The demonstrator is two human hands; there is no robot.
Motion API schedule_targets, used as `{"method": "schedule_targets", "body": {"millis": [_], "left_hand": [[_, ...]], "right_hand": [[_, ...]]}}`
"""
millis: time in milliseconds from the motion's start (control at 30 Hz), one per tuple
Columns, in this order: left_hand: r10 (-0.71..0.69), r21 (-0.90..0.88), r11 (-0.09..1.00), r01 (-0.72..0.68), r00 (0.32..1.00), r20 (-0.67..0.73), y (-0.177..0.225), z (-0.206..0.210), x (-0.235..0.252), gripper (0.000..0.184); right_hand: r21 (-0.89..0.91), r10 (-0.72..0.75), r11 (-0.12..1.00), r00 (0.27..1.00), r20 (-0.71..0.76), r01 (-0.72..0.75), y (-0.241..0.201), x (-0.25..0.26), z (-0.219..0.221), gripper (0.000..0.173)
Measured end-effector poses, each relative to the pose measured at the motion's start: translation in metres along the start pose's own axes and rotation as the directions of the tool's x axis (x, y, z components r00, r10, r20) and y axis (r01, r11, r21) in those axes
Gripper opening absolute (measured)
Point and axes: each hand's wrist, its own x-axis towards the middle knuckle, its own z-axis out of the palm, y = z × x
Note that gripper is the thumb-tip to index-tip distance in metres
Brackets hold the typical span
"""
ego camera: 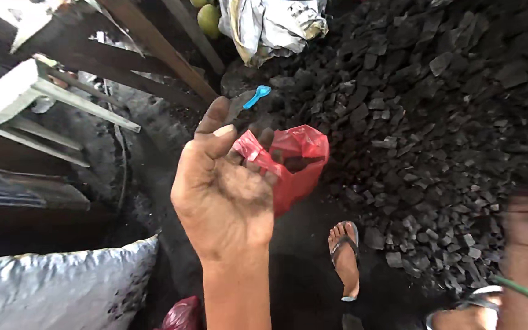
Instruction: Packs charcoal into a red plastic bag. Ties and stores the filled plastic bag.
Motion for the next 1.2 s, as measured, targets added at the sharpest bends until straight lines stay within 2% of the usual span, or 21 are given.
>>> {"method": "schedule_targets", "body": {"millis": [67,100,133,200,233,267,300,367,433,467,567,600,667,767,800,867,933,1000,1067,1133,1200], "left_hand": [[0.022,0.004,1.000,-0.022,1.000,0.004,0.001,0.000,-0.001,0.034],[0.033,0.009,0.999,-0.033,0.999,-0.003,0.000,-0.001,-0.001,0.034],[0.041,0.022,0.999,-0.041,0.999,-0.010,-0.001,-0.002,-0.001,0.035],[0.035,0.033,0.999,-0.035,0.999,0.013,-0.002,-0.005,-0.002,0.037],[0.021,0.035,0.999,-0.022,0.999,0.036,-0.003,-0.007,-0.002,0.039],[0.013,0.040,0.999,-0.015,0.999,0.048,-0.003,-0.008,-0.002,0.040],[0.012,0.036,0.999,-0.014,0.998,0.059,-0.004,-0.010,-0.001,0.041],[0.003,0.022,1.000,-0.005,0.996,0.088,-0.005,-0.015,0.001,0.043],[-0.017,0.018,1.000,0.015,0.996,0.089,-0.005,-0.019,0.002,0.043],[-0.026,0.018,1.000,0.024,0.995,0.098,-0.004,-0.020,0.003,0.043],[-0.034,-0.004,0.999,0.034,0.990,0.137,-0.004,-0.023,0.005,0.043],[-0.034,-0.006,0.999,0.035,0.991,0.132,-0.004,-0.023,0.004,0.043],[-0.042,0.020,0.999,0.040,0.992,0.118,-0.003,-0.022,0.004,0.043],[-0.052,0.057,0.997,0.044,0.986,0.158,-0.003,-0.028,0.007,0.042],[-0.066,0.077,0.996,0.054,0.984,0.168,-0.003,-0.032,0.010,0.043],[-0.114,0.101,0.990,0.099,0.980,0.163,-0.004,-0.040,0.014,0.043],[-0.157,0.127,0.982,0.137,0.975,0.157,-0.004,-0.039,0.016,0.042],[-0.180,0.145,0.977,0.154,0.966,0.188,-0.005,-0.036,0.016,0.043],[-0.197,0.139,0.976,0.169,0.955,0.222,-0.007,-0.029,0.014,0.043],[-0.217,0.139,0.973,0.186,0.941,0.260,-0.009,-0.020,0.011,0.042],[-0.219,0.163,0.969,0.183,0.944,0.246,-0.010,-0.007,0.006,0.044]], "right_hand": [[-0.296,0.238,0.940,0.946,0.218,-0.168,0.079,-0.010,0.036,0.019],[-0.488,0.404,0.847,0.852,0.334,-0.211,0.119,-0.030,0.054,0.022],[-0.660,0.569,0.731,0.688,0.449,-0.174,0.157,-0.051,0.070,0.025],[-0.815,0.776,0.576,0.274,0.568,0.057,0.220,-0.092,0.098,0.029],[-0.825,0.819,0.543,0.118,0.562,0.159,0.239,-0.110,0.108,0.031],[-0.826,0.846,0.513,0.021,0.532,0.235,0.252,-0.123,0.116,0.033],[-0.824,0.866,0.484,-0.023,0.500,0.294,0.261,-0.131,0.120,0.034],[-0.820,0.896,0.422,-0.038,0.443,0.387,0.276,-0.137,0.121,0.035],[-0.818,0.902,0.377,0.029,0.431,0.434,0.279,-0.128,0.121,0.037],[-0.822,0.883,0.362,0.122,0.454,0.439,0.277,-0.120,0.122,0.038],[-0.868,0.725,0.331,0.489,0.485,0.370,0.261,-0.084,0.130,0.046],[-0.885,0.688,0.337,0.557,0.465,0.322,0.252,-0.072,0.135,0.050],[-0.873,0.634,0.415,0.607,0.480,0.257,0.228,-0.053,0.140,0.050],[-0.771,0.406,0.584,0.732,0.547,0.253,0.195,-0.036,0.121,0.038],[-0.773,0.310,0.573,0.801,0.513,0.273,0.183,-0.028,0.104,0.039],[-0.822,0.027,0.467,0.924,0.382,0.326,0.158,-0.011,0.051,0.041],[-0.909,-0.183,0.340,0.965,0.187,0.241,0.126,0.007,-0.008,0.050],[-0.945,-0.210,0.327,0.975,-0.073,0.000,0.106,0.022,-0.059,0.069],[-0.880,-0.073,0.410,0.953,-0.294,-0.240,0.098,0.033,-0.089,0.088],[-0.835,0.058,0.443,0.940,-0.337,-0.327,0.092,0.037,-0.085,0.098],[-0.837,0.134,0.432,0.942,-0.308,-0.335,0.089,0.038,-0.060,0.099]]}}
